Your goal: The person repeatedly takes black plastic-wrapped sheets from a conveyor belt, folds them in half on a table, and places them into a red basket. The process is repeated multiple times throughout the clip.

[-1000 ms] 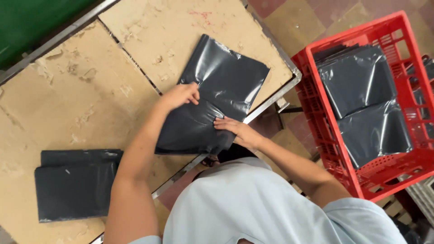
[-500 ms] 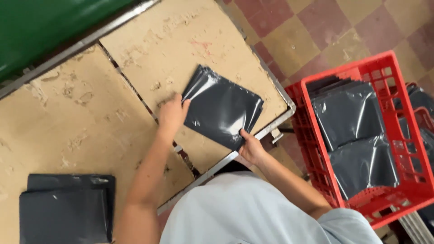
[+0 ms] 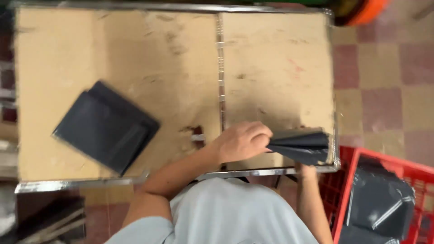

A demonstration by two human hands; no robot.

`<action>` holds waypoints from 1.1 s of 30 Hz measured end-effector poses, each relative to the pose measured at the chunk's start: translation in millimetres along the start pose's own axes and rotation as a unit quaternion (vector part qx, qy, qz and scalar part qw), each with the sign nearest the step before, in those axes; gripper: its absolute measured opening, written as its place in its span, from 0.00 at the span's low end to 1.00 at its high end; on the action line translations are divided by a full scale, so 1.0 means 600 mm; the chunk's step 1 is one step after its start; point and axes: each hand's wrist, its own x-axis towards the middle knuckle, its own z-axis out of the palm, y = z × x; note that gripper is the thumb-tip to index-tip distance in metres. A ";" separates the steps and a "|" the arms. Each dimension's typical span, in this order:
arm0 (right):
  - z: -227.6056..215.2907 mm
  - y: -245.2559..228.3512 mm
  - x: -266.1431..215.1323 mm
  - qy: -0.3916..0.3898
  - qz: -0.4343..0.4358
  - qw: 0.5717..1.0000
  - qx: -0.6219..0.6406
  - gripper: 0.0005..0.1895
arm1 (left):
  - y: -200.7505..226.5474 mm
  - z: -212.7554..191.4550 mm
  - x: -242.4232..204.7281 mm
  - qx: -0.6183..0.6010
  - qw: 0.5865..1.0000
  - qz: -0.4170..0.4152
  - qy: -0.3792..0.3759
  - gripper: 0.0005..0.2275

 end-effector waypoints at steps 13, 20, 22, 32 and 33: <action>-0.450 -0.220 -0.167 0.182 0.082 0.592 0.781 0.09 | -0.324 -0.561 -0.519 0.319 0.810 -0.474 -0.131 0.19; -0.615 -0.284 -0.318 0.226 0.046 0.677 0.699 0.13 | -0.366 -0.573 -0.563 0.110 0.905 -0.376 -0.164 0.07; -0.658 -0.314 -0.358 0.222 0.052 0.676 0.700 0.14 | -0.396 -0.520 -0.593 0.181 0.913 -0.340 -0.135 0.08; -0.754 -0.630 -0.310 0.184 0.126 0.521 0.824 0.51 | -0.373 -0.552 -0.586 -0.419 0.640 -0.603 0.226 0.20; -0.718 -0.670 -0.278 0.183 0.126 0.521 0.824 0.51 | -0.367 -0.562 -0.584 -0.418 0.639 -0.604 0.226 0.20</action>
